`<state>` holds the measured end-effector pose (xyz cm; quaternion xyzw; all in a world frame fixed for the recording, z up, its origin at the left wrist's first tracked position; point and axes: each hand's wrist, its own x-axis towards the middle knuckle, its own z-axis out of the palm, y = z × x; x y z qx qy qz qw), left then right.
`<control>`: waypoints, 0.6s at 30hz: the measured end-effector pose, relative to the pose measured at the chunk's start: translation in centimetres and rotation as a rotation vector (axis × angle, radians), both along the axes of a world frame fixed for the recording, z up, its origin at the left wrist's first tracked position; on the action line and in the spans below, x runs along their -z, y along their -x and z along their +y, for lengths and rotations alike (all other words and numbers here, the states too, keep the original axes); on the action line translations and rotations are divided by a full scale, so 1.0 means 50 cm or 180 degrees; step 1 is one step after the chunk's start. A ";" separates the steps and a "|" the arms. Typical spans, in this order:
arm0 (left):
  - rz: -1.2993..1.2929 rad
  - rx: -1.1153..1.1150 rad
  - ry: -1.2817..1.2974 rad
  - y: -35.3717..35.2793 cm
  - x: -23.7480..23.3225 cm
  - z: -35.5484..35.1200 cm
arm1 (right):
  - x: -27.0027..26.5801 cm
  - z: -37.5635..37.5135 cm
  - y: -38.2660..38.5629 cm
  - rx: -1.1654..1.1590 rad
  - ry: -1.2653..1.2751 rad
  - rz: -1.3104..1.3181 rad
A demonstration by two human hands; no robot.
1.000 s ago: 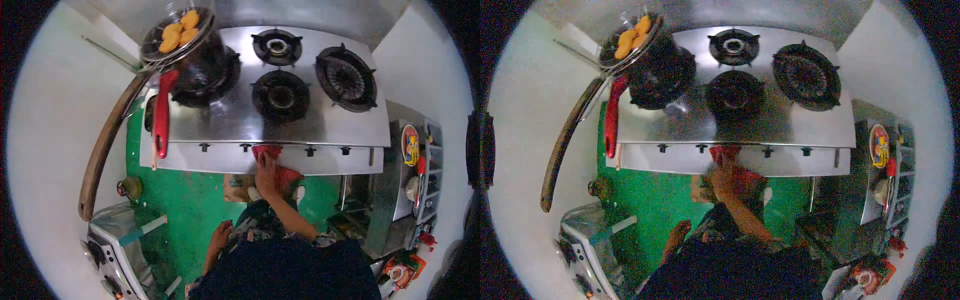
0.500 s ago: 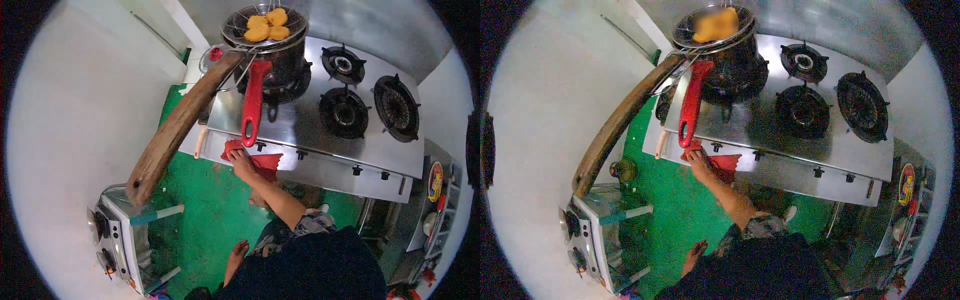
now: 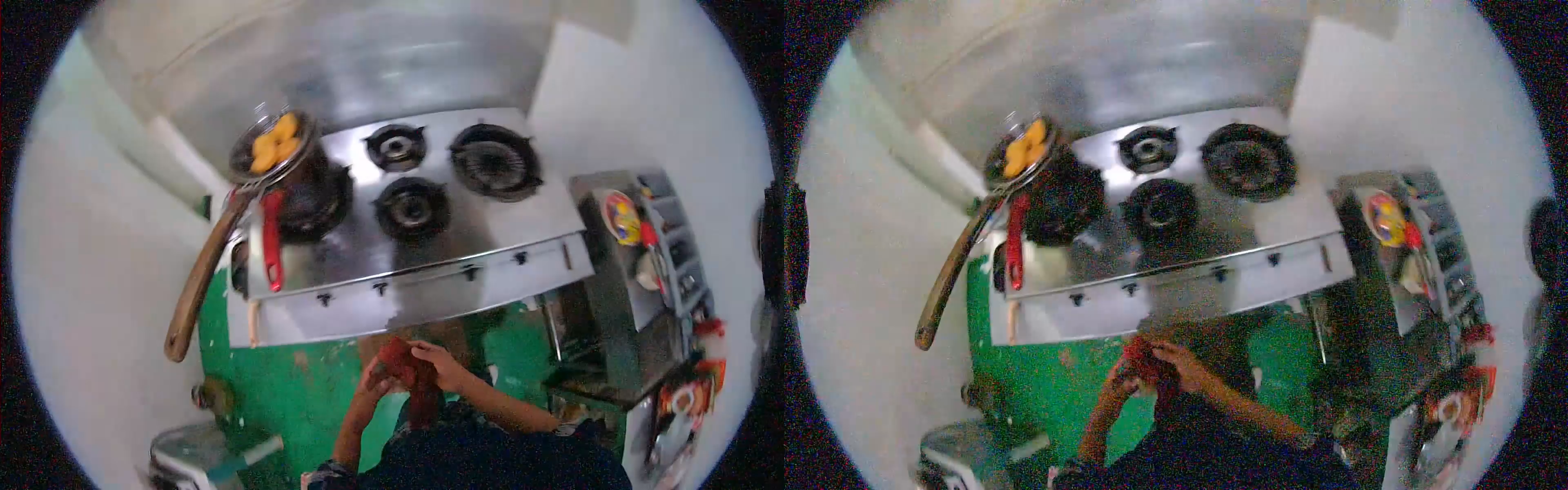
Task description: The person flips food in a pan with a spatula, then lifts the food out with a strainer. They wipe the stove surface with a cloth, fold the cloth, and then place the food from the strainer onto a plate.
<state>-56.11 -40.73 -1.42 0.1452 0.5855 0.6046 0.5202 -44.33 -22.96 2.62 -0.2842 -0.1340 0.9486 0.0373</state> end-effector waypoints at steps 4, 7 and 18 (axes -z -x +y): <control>-0.0286 0.0846 -0.0076 -0.079 -0.106 0.153 | -0.069 0.017 -0.140 0.0570 -0.1144 -0.0094; 0.0658 0.1493 -0.0359 -0.146 -0.080 0.240 | -0.110 0.032 -0.257 0.0476 -0.4076 -0.1063; 0.0233 0.2108 -0.1479 -0.615 -0.347 0.405 | -0.277 -0.009 -0.836 0.2693 -0.3733 -0.2327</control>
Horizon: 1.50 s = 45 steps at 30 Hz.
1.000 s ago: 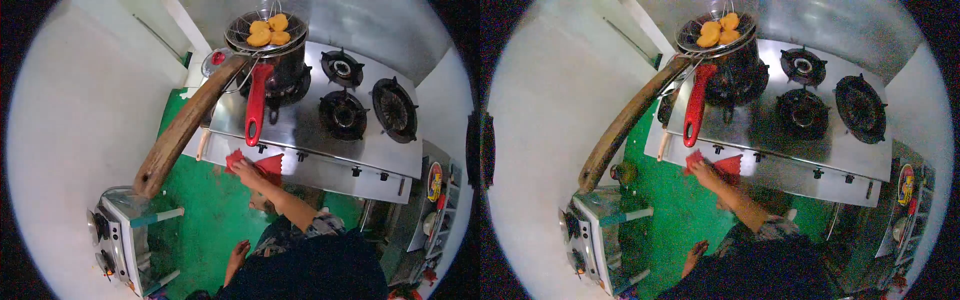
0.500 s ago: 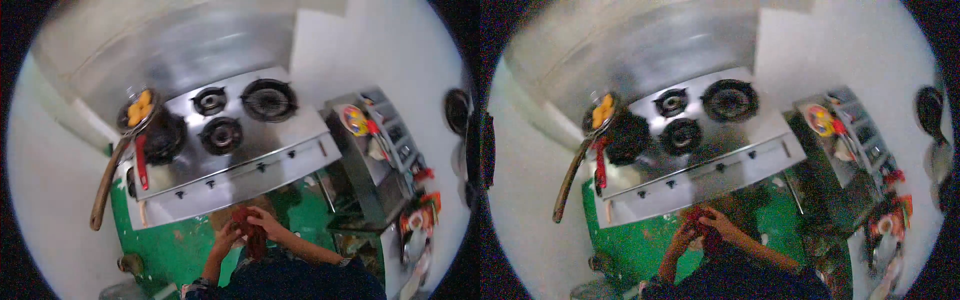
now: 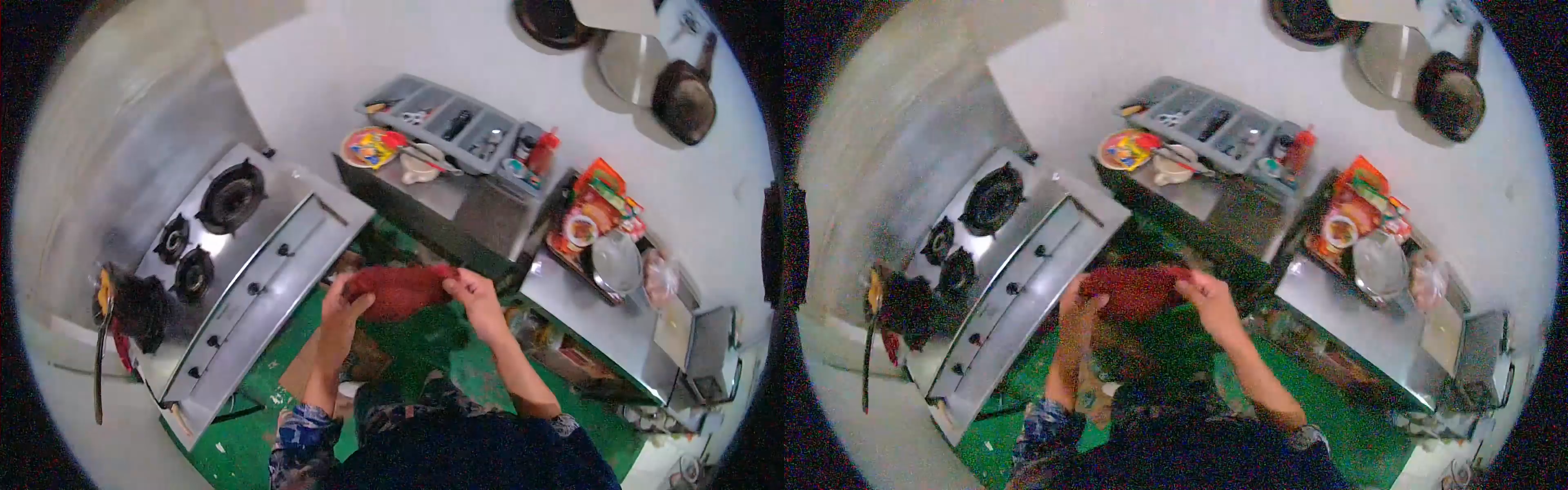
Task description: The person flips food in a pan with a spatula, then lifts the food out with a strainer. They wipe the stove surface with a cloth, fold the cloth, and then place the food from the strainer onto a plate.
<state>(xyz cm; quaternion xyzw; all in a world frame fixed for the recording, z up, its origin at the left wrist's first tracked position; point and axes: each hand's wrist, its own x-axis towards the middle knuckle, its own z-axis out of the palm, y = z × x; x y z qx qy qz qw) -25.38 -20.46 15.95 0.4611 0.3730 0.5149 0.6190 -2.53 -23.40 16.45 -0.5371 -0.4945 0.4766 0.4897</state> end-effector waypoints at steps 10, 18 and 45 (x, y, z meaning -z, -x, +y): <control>0.1121 0.0931 -0.0552 -0.253 -0.006 0.010 | -0.022 -0.152 -0.264 0.0863 -0.0202 -0.0838; 0.0658 0.1454 0.0055 -0.397 -0.038 0.029 | -0.034 -0.136 -0.208 0.2552 -0.0984 -0.1714; 0.0512 0.2280 -0.0595 -0.456 -0.066 0.303 | -0.084 -0.229 -0.373 0.4041 -0.0914 -0.0372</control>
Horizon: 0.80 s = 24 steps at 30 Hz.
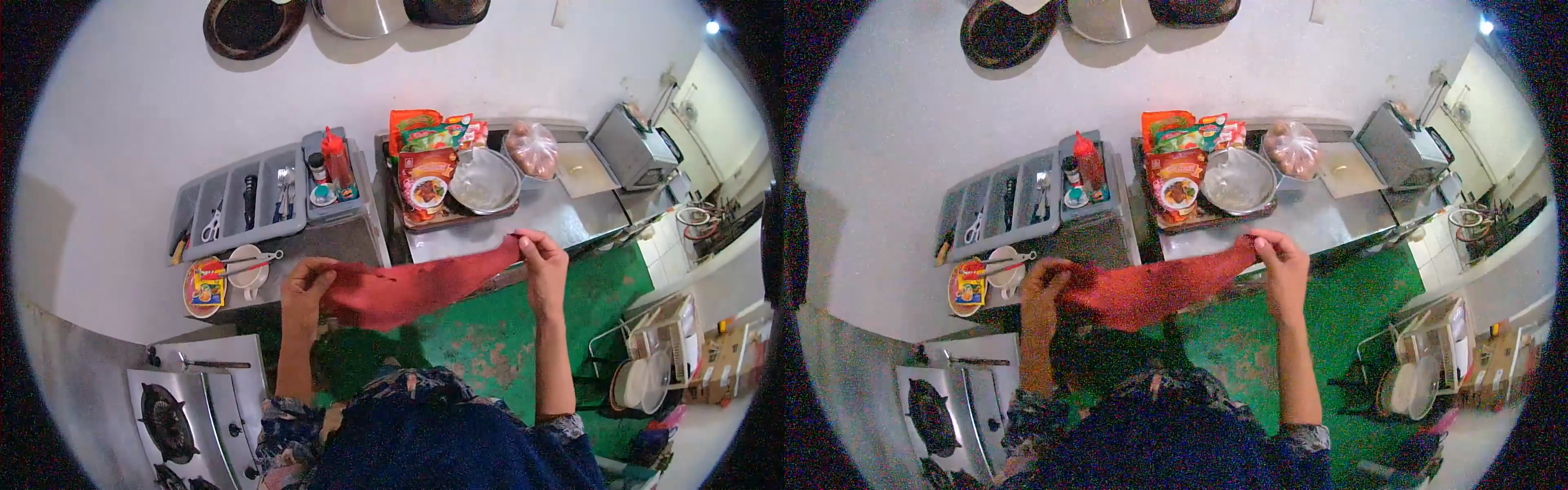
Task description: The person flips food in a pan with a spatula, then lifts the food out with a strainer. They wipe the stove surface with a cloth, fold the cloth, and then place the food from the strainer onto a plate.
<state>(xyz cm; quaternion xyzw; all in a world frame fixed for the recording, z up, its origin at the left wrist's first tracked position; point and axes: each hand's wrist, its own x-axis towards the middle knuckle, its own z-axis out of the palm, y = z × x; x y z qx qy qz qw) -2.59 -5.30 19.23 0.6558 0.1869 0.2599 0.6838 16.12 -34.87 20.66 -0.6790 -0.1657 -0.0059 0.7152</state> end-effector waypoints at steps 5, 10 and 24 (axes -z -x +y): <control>0.0054 -0.0142 -0.0710 -0.002 -0.028 0.006 | -0.088 -0.048 0.061 -0.0114 0.0440 -0.0223; -0.0782 -0.0508 -0.1730 0.004 0.006 0.038 | -0.196 -0.082 0.149 -0.2241 0.0370 -0.1666; -0.1437 0.2372 0.0586 -0.123 -0.125 -0.174 | -0.177 0.095 0.121 -0.1913 0.0448 -0.1887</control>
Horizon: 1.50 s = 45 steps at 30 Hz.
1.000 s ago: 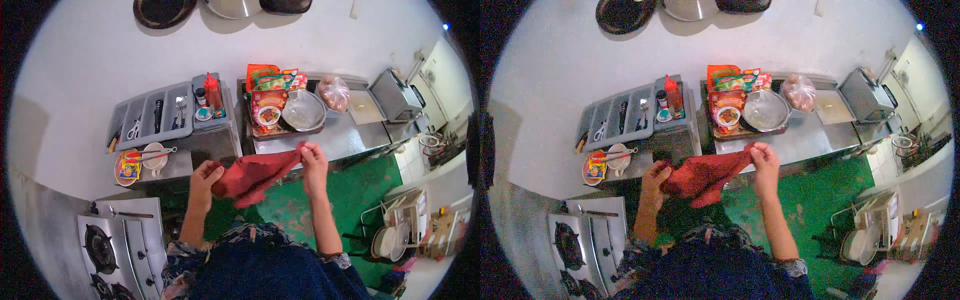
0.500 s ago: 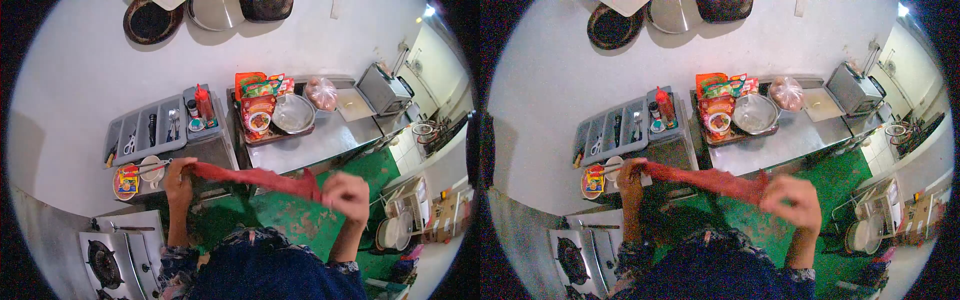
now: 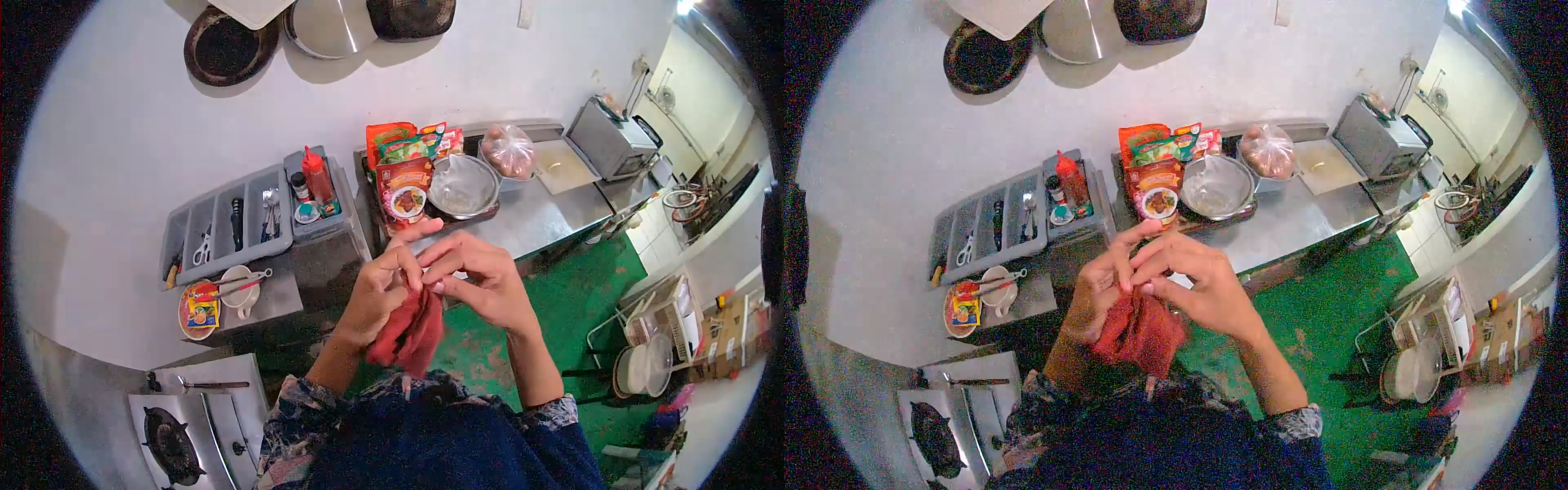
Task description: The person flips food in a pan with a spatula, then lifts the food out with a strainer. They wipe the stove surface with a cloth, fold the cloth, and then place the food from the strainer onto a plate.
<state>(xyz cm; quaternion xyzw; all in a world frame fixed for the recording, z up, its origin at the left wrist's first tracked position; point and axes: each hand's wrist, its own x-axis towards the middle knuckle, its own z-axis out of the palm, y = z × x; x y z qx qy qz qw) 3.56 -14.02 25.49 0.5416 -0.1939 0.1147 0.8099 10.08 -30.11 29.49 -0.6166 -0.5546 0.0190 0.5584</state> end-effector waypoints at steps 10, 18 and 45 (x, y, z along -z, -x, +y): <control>0.0542 -0.0557 -0.0547 -0.032 0.095 -0.007 | 0.058 -0.022 -0.007 0.0573 0.0763 0.0779; 0.1157 -0.0461 -0.1371 0.027 0.222 -0.066 | 0.168 -0.068 0.000 0.1817 0.0332 0.0785; 0.2124 -0.1249 -0.2214 -0.205 0.167 -0.090 | 0.266 -0.227 -0.302 0.1122 0.0645 0.2343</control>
